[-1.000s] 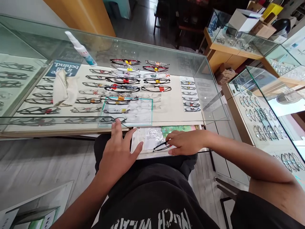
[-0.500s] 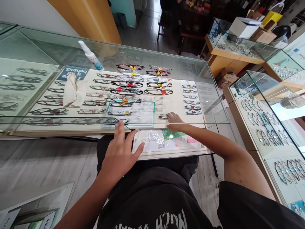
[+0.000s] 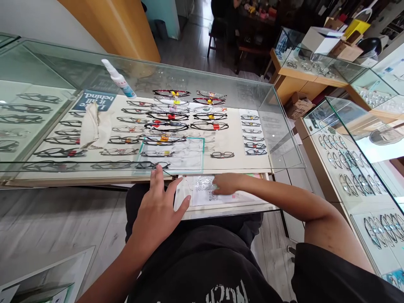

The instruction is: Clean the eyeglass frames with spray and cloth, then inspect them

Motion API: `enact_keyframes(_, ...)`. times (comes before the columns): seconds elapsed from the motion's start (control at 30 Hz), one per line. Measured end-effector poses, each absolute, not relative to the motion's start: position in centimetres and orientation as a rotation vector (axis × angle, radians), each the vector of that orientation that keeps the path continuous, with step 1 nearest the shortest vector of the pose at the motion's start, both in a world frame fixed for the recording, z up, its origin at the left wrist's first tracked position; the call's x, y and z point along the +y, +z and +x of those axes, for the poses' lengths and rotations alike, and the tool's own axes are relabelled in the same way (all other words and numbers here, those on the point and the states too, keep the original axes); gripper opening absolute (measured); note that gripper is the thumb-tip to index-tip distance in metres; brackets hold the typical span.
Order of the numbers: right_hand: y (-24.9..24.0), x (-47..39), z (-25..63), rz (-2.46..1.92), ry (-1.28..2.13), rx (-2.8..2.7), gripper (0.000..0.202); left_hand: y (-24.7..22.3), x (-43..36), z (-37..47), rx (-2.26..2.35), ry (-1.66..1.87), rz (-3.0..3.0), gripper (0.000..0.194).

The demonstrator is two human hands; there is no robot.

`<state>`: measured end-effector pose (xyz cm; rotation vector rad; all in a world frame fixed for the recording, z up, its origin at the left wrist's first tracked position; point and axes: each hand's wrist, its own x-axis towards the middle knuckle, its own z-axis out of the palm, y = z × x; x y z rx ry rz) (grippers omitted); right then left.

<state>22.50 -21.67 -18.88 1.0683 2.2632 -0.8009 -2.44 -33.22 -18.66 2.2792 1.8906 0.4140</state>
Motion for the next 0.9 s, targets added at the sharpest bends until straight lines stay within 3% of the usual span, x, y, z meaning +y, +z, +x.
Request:
enact_keyframes(0.1,-12.9,-23.6,21.2,0.847,-1.004,2.28,0.046,-18.7,-33.2,-2.4,1.885,0.409,2.274,0.057)
enact_keyframes(0.2,-8.9,-21.3,20.8,1.042,-0.779,2.75,0.037,-18.7,-33.2,-2.4,1.883,0.413,2.269,0.058)
enact_keyframes(0.33,-8.8,-13.5,21.6,1.504,-0.131,2.956,0.034,-18.8,-33.3,-2.4,1.908,0.429,2.245,0.056)
enact_keyframes(0.43,-10.6,-8.2,22.0,1.667,-0.038,2.847,0.033,-18.7,-33.2,-2.4,1.907,0.398,2.21,0.056)
enact_keyframes(0.6,-12.2,-5.3,21.2,1.624,-0.091,2.806,0.021,-18.2,-32.8,-2.2,1.916,0.342,2.162,0.057)
enact_keyframes(0.73,-10.5,-7.8,21.0,1.596,-0.167,2.881,0.013,-18.3,-32.8,-2.2,1.918,0.336,2.16,0.057)
enact_keyframes(0.9,-7.2,-17.2,22.3,1.172,-0.761,2.881,0.009,-18.6,-33.2,-2.3,1.894,0.411,2.206,0.056)
